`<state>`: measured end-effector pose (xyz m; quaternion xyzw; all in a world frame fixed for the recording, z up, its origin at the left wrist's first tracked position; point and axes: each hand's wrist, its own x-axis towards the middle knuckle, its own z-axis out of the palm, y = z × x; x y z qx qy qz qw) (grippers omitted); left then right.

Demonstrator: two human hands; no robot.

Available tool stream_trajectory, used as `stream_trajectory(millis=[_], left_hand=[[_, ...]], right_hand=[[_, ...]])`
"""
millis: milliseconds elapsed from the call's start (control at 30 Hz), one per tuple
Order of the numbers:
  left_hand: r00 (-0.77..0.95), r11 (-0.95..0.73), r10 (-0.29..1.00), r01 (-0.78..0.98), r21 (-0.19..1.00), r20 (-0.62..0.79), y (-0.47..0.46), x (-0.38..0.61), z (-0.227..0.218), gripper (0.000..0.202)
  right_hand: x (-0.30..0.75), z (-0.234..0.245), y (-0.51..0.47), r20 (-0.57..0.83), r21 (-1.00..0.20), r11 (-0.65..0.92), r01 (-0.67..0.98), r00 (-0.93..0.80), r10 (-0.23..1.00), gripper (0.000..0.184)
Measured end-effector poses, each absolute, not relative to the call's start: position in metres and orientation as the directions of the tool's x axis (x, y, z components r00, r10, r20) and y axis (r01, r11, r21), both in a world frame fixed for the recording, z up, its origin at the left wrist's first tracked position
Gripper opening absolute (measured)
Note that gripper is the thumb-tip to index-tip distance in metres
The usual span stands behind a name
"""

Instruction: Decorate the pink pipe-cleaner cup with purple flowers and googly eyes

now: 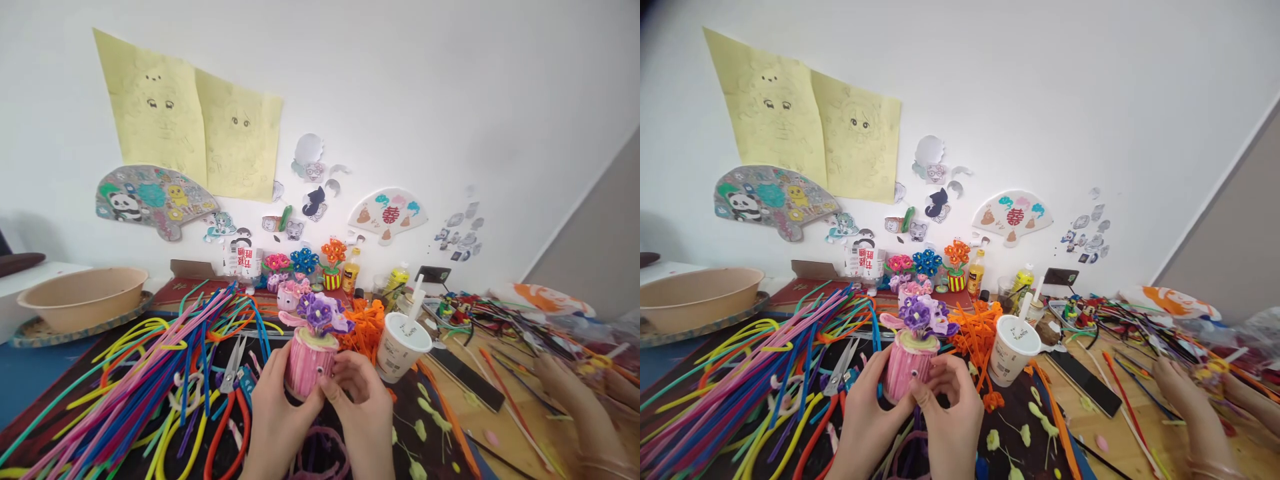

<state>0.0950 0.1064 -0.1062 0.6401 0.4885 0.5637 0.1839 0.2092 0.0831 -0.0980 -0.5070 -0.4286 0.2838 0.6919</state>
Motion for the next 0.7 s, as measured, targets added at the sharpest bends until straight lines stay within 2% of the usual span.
stream_trajectory(millis=[167,333,500,700], left_hand=[[-0.098,-0.434,0.857,0.388,0.813,0.505,0.107,0.096,-0.105,0.043],[-0.07,-0.429,0.872,0.367,0.826,0.484,0.107,0.096,-0.102,0.043],[-0.053,-0.428,0.878,0.36,0.829,0.476,0.107,0.096,-0.103,0.043],[-0.06,-0.416,0.883,0.362,0.834,0.466,0.108,0.096,-0.104,0.045]], right_hand=[[0.216,-0.103,0.089,0.217,-0.937,0.317,-0.146,0.466,0.858,0.04],[0.219,-0.109,0.098,0.159,-0.916,0.276,-0.29,0.371,0.915,0.052],[0.213,-0.106,0.098,0.149,-0.89,0.296,-0.348,0.391,0.908,0.053],[0.217,-0.109,0.099,0.119,-0.872,0.249,-0.422,0.31,0.943,0.056]])
